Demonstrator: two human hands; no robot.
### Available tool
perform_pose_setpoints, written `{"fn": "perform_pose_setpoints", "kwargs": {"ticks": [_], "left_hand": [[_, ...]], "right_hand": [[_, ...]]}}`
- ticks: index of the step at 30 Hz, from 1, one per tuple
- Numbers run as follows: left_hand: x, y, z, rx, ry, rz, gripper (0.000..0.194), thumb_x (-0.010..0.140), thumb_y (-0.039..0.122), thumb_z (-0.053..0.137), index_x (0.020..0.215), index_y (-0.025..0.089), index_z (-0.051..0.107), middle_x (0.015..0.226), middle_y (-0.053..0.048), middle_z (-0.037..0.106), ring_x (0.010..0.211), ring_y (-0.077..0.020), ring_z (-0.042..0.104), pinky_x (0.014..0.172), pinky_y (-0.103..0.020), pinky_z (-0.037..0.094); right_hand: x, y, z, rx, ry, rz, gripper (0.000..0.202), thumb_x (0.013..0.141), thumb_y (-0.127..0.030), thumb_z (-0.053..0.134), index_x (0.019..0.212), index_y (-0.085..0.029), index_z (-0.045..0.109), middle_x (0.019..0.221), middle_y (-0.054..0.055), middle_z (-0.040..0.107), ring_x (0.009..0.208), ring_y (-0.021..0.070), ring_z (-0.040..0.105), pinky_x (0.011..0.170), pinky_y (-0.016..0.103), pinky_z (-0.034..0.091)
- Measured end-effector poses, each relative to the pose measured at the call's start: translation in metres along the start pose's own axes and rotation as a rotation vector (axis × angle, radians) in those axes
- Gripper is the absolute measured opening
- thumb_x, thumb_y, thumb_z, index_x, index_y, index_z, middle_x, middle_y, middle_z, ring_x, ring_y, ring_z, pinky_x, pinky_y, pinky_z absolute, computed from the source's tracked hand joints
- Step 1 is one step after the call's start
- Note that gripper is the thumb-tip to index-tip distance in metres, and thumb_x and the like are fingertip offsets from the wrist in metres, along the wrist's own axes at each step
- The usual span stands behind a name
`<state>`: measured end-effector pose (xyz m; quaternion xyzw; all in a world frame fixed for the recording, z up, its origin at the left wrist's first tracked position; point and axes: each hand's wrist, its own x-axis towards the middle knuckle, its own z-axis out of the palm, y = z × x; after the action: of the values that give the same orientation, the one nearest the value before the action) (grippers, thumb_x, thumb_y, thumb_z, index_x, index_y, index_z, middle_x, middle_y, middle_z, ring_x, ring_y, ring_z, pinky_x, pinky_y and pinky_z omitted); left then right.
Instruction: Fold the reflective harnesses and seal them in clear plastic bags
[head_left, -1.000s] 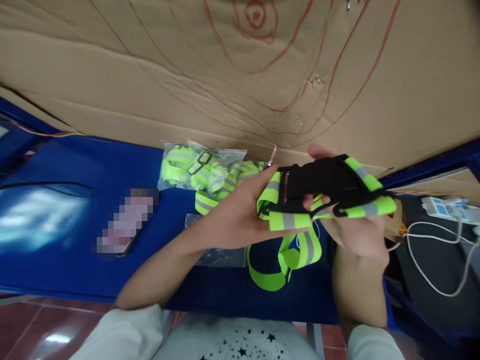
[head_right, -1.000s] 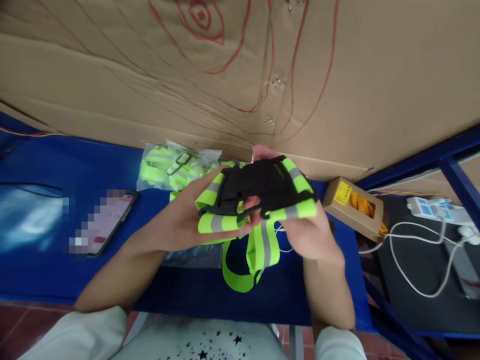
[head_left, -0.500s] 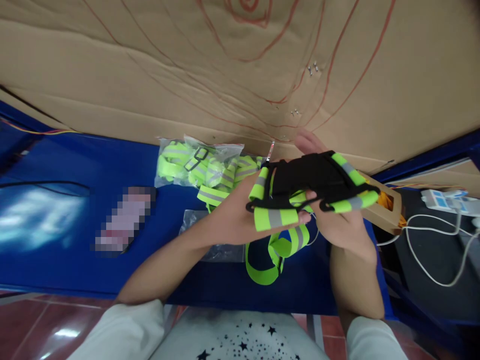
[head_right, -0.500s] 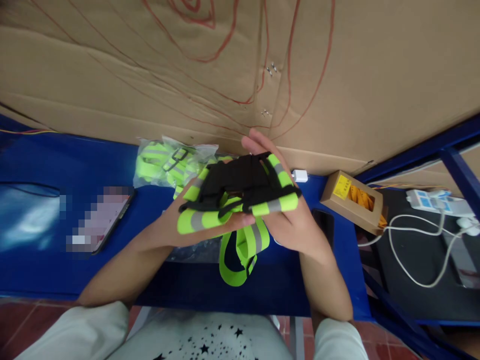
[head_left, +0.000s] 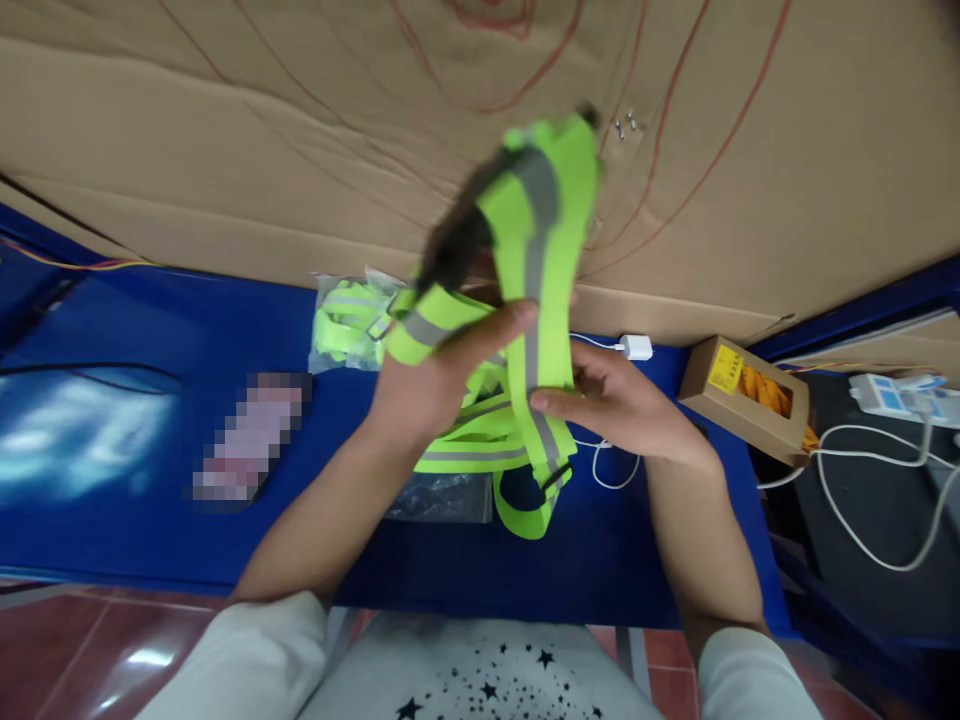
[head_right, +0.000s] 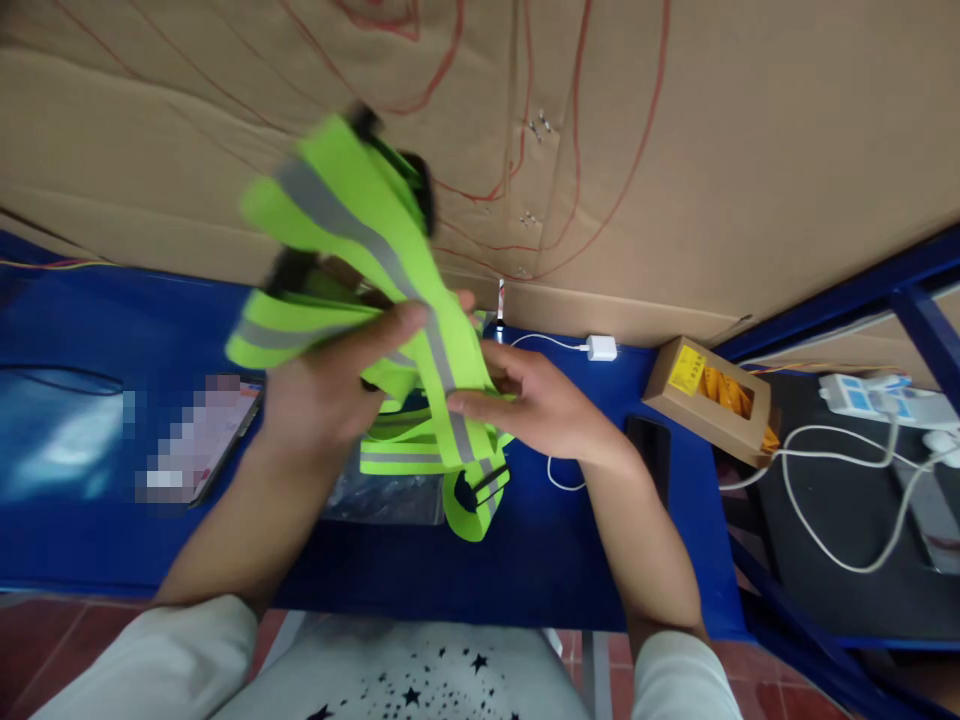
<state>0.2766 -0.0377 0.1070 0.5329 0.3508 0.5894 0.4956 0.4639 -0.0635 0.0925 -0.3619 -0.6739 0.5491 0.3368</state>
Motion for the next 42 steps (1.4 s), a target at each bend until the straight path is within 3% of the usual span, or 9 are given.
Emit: {"fn": "perform_pose_setpoints", "kwargs": {"ticks": [3,7,12,19,22,25,31,37,42], "left_hand": [[0.006,0.008,-0.004,-0.143,0.013,0.004,0.007,0.091,0.025,0.074,0.099,0.024,0.074,0.101,0.0,0.08,0.093,-0.0233,0.077,0.082,-0.038,0.067],[0.014,0.006,-0.009,-0.228,0.117,-0.027,0.01,0.09,0.034,0.075,0.097,0.026,0.072,0.104,0.0,0.08,0.092,-0.0244,0.077,0.079,-0.036,0.067],[0.027,0.001,-0.022,-0.279,0.27,0.046,0.014,0.09,0.025,0.072,0.103,0.03,0.069,0.111,0.002,0.078,0.115,-0.0246,0.072,0.097,-0.039,0.063],[0.029,0.012,-0.035,-0.423,0.263,-0.011,0.014,0.101,0.016,0.057,0.109,0.013,0.068,0.118,-0.006,0.076,0.11,-0.0192,0.071,0.108,-0.039,0.057],[0.03,0.017,-0.044,-0.429,0.229,0.006,0.021,0.105,0.014,0.05,0.114,0.008,0.068,0.113,-0.005,0.075,0.107,-0.0156,0.07,0.112,-0.036,0.052],[0.038,0.019,-0.057,-0.418,0.293,0.02,0.021,0.106,0.012,0.048,0.114,0.007,0.067,0.108,-0.004,0.073,0.111,-0.0149,0.068,0.115,-0.035,0.049],[0.059,0.013,-0.071,-0.38,0.476,0.031,0.014,0.102,0.01,0.052,0.098,0.018,0.062,0.096,-0.002,0.073,0.106,-0.0164,0.066,0.11,-0.035,0.053],[0.056,0.008,-0.064,-0.338,0.441,0.04,0.013,0.102,0.015,0.054,0.095,0.022,0.062,0.097,0.001,0.074,0.115,-0.018,0.064,0.115,-0.039,0.05],[0.041,0.003,-0.039,-0.349,0.349,0.069,0.013,0.096,0.01,0.063,0.09,0.021,0.063,0.082,0.003,0.075,0.073,-0.0136,0.07,0.087,-0.033,0.063]], "right_hand": [[0.0,0.001,-0.001,-0.057,-0.081,0.038,0.038,0.098,-0.05,0.065,0.124,-0.022,0.067,0.113,0.004,0.075,0.103,0.0207,0.071,0.087,0.035,0.06],[0.003,0.006,0.008,-0.208,0.197,-0.114,0.06,0.093,-0.057,0.068,0.141,-0.025,0.051,0.146,0.01,0.058,0.133,0.0248,0.056,0.112,0.043,0.048],[0.002,0.013,0.032,-0.485,0.524,-0.057,0.047,0.089,-0.064,0.07,0.101,-0.022,0.055,0.098,0.005,0.063,0.091,0.0203,0.062,0.083,0.037,0.053],[0.007,0.031,0.056,-0.59,0.43,0.049,0.063,0.089,-0.066,0.069,0.13,-0.021,0.052,0.133,0.015,0.062,0.105,0.0281,0.067,0.087,0.044,0.053],[0.013,0.039,0.055,-0.451,0.378,0.05,0.044,0.094,-0.06,0.064,0.114,-0.021,0.059,0.108,0.008,0.069,0.09,0.022,0.066,0.076,0.036,0.051],[0.014,0.035,0.046,-0.322,0.189,0.034,0.038,0.097,-0.057,0.062,0.084,-0.022,0.058,0.072,-0.003,0.056,0.065,0.0126,0.051,0.061,0.028,0.039],[0.006,0.01,0.019,-0.296,0.054,0.125,0.039,0.094,-0.054,0.068,0.077,-0.02,0.058,0.067,-0.005,0.045,0.061,0.0094,0.039,0.054,0.025,0.029],[0.005,0.013,0.009,-0.363,-0.114,0.17,0.036,0.095,-0.05,0.068,0.077,-0.019,0.061,0.067,-0.005,0.05,0.062,0.0098,0.044,0.057,0.024,0.032],[-0.002,0.013,-0.006,-0.518,-0.101,0.123,0.036,0.099,-0.052,0.061,0.084,-0.021,0.069,0.072,-0.001,0.065,0.069,0.0141,0.061,0.063,0.026,0.042]]}}
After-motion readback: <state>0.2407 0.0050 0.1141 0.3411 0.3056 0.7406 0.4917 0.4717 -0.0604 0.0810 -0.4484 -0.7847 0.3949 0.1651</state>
